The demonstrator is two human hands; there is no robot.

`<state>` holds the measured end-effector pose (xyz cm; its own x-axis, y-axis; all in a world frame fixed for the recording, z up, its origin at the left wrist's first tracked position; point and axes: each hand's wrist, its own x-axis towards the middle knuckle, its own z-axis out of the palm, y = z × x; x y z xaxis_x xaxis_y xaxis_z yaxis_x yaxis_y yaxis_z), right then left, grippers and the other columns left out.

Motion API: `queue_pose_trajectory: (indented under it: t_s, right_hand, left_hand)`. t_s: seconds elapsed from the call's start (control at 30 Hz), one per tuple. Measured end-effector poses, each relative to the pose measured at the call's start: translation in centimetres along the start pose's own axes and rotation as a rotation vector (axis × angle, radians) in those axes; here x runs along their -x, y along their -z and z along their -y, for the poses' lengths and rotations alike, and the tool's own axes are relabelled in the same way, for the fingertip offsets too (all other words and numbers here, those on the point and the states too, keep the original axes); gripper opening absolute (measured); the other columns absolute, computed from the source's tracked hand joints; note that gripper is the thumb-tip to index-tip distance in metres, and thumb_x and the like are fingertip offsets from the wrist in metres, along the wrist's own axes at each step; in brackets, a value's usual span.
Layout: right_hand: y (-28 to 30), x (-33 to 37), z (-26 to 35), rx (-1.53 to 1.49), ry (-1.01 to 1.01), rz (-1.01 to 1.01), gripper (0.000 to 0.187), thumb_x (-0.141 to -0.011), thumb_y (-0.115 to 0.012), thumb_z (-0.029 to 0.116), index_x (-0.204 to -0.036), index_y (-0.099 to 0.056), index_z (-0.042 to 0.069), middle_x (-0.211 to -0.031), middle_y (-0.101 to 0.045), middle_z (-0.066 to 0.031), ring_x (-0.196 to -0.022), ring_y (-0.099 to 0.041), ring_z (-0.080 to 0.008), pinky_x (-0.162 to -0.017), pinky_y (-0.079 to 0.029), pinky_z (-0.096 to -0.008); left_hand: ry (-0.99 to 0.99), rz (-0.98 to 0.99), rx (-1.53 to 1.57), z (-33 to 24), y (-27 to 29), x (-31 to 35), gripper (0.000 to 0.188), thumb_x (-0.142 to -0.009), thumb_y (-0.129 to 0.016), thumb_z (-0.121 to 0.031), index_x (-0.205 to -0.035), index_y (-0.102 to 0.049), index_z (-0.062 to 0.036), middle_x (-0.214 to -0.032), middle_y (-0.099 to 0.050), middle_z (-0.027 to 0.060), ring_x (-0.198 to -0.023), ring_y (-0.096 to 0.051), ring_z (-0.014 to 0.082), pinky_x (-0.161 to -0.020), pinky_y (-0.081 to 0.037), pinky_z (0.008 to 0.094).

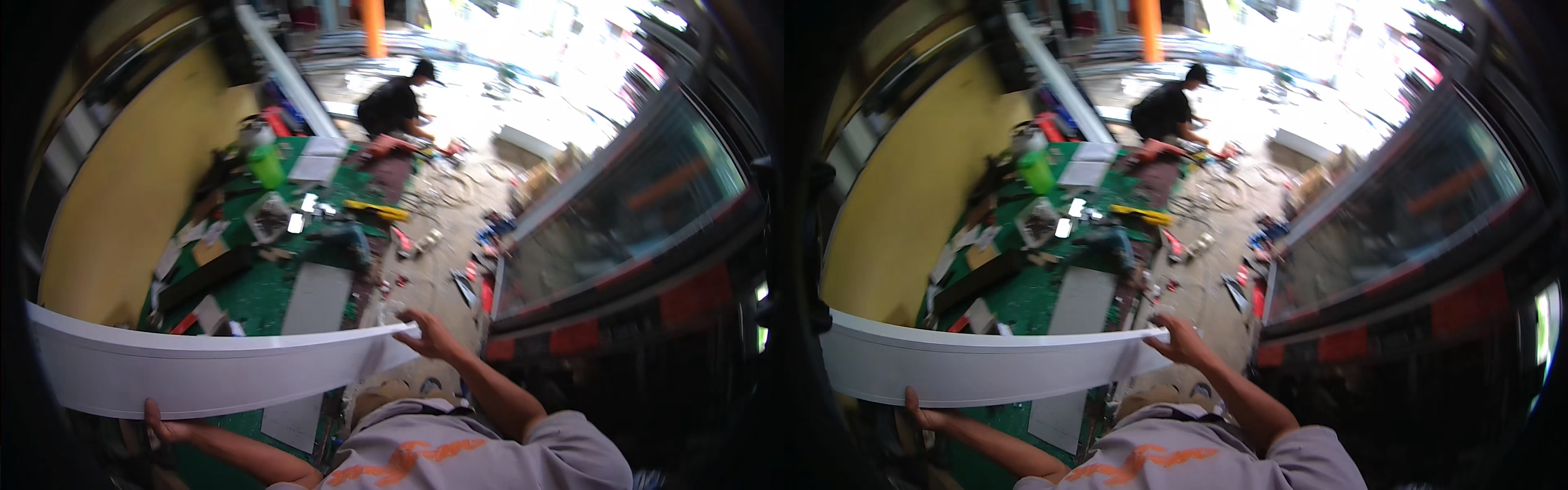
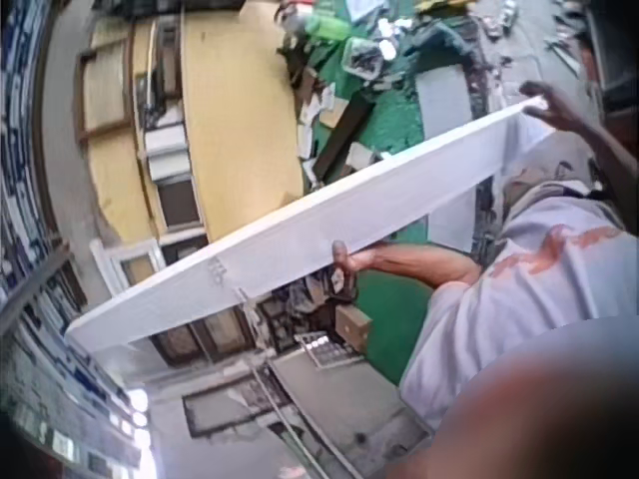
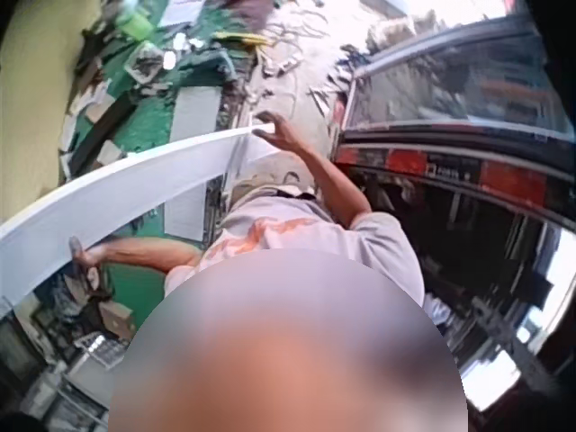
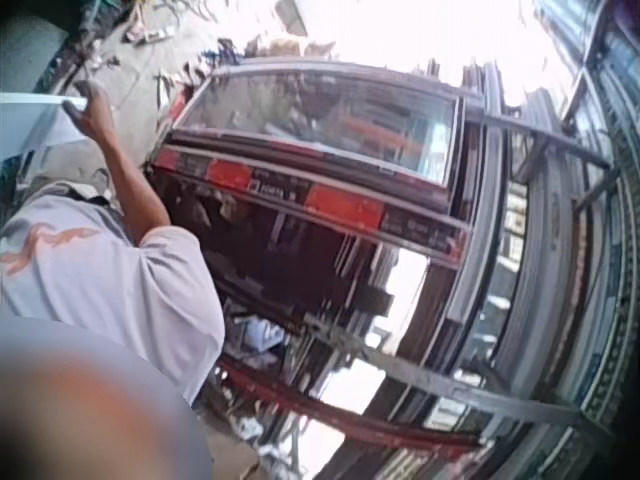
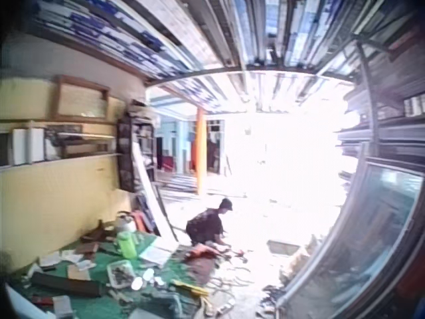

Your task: The person assembles white window frame components on a green workbench. They position a long frame piece, use a power drill to fasten it, then lift and place the piece against a vertical rack. The person repeats drilling and repositioning steps on the same frame piece.

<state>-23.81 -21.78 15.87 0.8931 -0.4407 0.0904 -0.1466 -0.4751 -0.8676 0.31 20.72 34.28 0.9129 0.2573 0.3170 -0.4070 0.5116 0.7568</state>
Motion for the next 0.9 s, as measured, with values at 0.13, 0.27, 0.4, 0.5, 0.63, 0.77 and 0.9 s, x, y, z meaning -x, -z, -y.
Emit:
queue_pose_trajectory:
  t_s: [0.13, 0.27, 0.4, 0.5, 0.63, 0.77, 0.9]
  right_hand:
    - [6.7, 2.0, 6.2, -0.155, 0.157, -0.280, 0.047, -0.091, -0.075, 0.034, -0.116, -0.066, -0.004, -0.105, -0.072, -0.0195, -0.098, -0.070, -0.0338, -0.086, -0.054, -0.0418]
    - [12.6, 3.6, 14.2, -0.231, 0.293, -0.328, 0.075, -0.087, -0.077, 0.049, -0.132, -0.057, -0.007, -0.130, -0.062, -0.0264, -0.124, -0.061, -0.0373, -0.106, -0.046, -0.0449]
    - [16.0, 5.3, 19.6, -0.241, 0.400, -0.392, 0.086, -0.085, -0.080, 0.044, -0.150, -0.043, 0.001, -0.140, -0.058, -0.0236, -0.131, -0.056, -0.0362, -0.107, -0.045, -0.0473]
    - [17.9, 7.9, 20.8, -0.259, 0.322, -0.416, 0.081, -0.082, -0.084, 0.028, -0.145, -0.042, -0.001, -0.132, -0.059, -0.0211, -0.126, -0.057, -0.0295, -0.107, -0.045, -0.0414]
    - [19.7, 12.5, 19.3, -0.335, 0.160, -0.653, 0.067, -0.079, -0.086, 0.012, -0.135, -0.052, 0.002, -0.118, -0.066, -0.0093, -0.111, -0.064, -0.0193, -0.095, -0.053, -0.0368]
    - [20.7, 16.2, 15.3, -0.368, 0.095, -1.031, 0.062, -0.076, -0.086, 0.005, -0.130, -0.056, 0.002, -0.117, -0.069, -0.0101, -0.107, -0.067, -0.0195, -0.093, -0.055, -0.0354]
    - [22.7, 20.4, 8.8, -0.373, 0.042, -1.264, 0.054, -0.077, -0.082, -0.001, -0.126, -0.058, 0.000, -0.115, -0.070, -0.0102, -0.105, -0.069, -0.0202, -0.093, -0.055, -0.0359]
  left_hand:
    - [0.220, 0.510, 0.126, 7.1, -4.0, 3.4, 0.070, -0.077, -0.071, -0.018, -0.138, -0.049, 0.0087, -0.131, -0.057, 0.0211, -0.122, -0.057, 0.0384, -0.108, -0.046, 0.0510]
    - [0.478, 0.760, 0.257, 14.3, -11.6, 11.1, 0.070, -0.074, -0.069, -0.010, -0.139, -0.048, 0.0074, -0.133, -0.057, 0.0183, -0.122, -0.057, 0.0350, -0.109, -0.044, 0.0487]
    - [0.680, 1.031, 0.241, 15.9, -18.1, 20.1, 0.081, -0.061, -0.070, -0.001, -0.140, -0.051, 0.0022, -0.126, -0.061, 0.0138, -0.120, -0.059, 0.0316, -0.106, -0.046, 0.0434]
    - [0.929, 1.226, 0.105, 14.9, -21.0, 25.7, 0.083, -0.055, -0.069, 0.006, -0.136, -0.052, 0.0001, -0.118, -0.064, 0.0098, -0.114, -0.062, 0.0291, -0.099, -0.050, 0.0416]
    - [1.109, 1.665, 0.216, 15.3, -26.2, 30.4, 0.081, -0.059, -0.083, 0.000, -0.134, -0.053, -0.0024, -0.124, -0.063, 0.0083, -0.116, -0.061, 0.0232, -0.102, -0.048, 0.0386]
    - [0.413, 1.952, 0.054, 18.1, -28.8, 32.5, 0.096, -0.079, -0.084, -0.020, -0.157, -0.028, -0.0125, -0.145, -0.049, 0.0164, -0.133, -0.048, 0.0294, -0.110, -0.040, 0.0487]
    - [0.758, 1.719, -0.046, 24.7, -22.5, 28.5, 0.089, -0.090, -0.074, -0.017, -0.161, -0.020, -0.0208, -0.145, -0.048, 0.0228, -0.121, -0.060, 0.0319, -0.101, -0.048, 0.0446]
